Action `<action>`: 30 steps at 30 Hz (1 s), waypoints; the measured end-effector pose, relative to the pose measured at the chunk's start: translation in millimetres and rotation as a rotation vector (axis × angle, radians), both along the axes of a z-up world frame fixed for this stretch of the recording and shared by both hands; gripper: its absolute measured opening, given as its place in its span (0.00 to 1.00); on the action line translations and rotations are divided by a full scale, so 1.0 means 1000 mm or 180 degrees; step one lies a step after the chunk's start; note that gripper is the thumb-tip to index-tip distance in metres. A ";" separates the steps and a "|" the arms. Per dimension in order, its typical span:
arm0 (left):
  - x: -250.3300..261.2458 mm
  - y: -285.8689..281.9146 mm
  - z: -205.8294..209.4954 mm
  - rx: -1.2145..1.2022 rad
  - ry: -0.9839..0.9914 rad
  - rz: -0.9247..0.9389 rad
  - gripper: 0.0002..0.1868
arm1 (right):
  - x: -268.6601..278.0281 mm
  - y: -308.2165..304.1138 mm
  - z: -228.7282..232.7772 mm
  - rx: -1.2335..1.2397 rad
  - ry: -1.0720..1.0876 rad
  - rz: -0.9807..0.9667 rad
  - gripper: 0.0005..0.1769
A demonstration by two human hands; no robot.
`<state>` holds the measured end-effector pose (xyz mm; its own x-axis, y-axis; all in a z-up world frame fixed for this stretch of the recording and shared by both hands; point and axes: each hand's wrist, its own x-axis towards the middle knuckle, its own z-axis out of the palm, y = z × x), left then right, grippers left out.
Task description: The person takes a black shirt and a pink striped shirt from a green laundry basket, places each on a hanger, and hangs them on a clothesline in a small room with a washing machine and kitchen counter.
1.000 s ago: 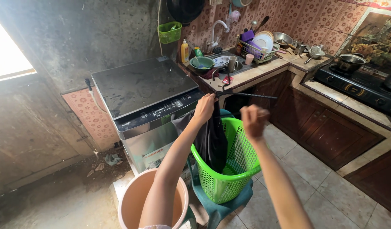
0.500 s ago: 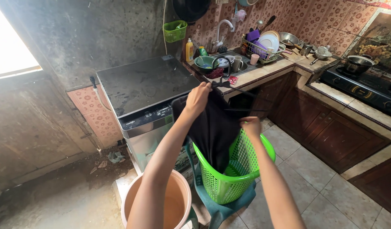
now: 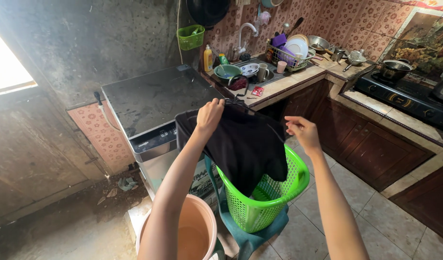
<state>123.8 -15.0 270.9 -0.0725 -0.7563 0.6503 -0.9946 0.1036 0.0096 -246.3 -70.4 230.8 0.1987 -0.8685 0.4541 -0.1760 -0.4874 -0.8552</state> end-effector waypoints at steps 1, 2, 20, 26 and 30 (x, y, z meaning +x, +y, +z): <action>0.003 0.000 0.004 -0.0076 0.0115 -0.0161 0.09 | -0.003 0.001 0.006 0.0074 -0.0124 0.0160 0.15; 0.008 0.005 0.005 -0.0136 0.0241 -0.0315 0.08 | -0.005 0.003 0.009 0.0164 -0.0238 0.0324 0.14; -0.014 0.032 0.053 -0.0474 0.1293 -0.1018 0.24 | 0.030 -0.001 0.027 -0.1886 0.1607 -0.1128 0.07; 0.036 0.031 0.015 0.0075 0.1687 -0.0980 0.19 | -0.015 -0.004 0.051 -0.1947 0.1585 -0.1400 0.09; 0.041 0.018 -0.002 0.0058 0.2267 -0.1340 0.20 | -0.037 -0.017 0.052 -0.1895 0.1741 -0.1338 0.09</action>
<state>164.7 2.5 269.3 0.0728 -0.7686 0.6355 -0.6276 0.4599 0.6281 -282.8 -87.1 282.6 0.2382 -0.5702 0.7862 -0.7462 -0.6256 -0.2277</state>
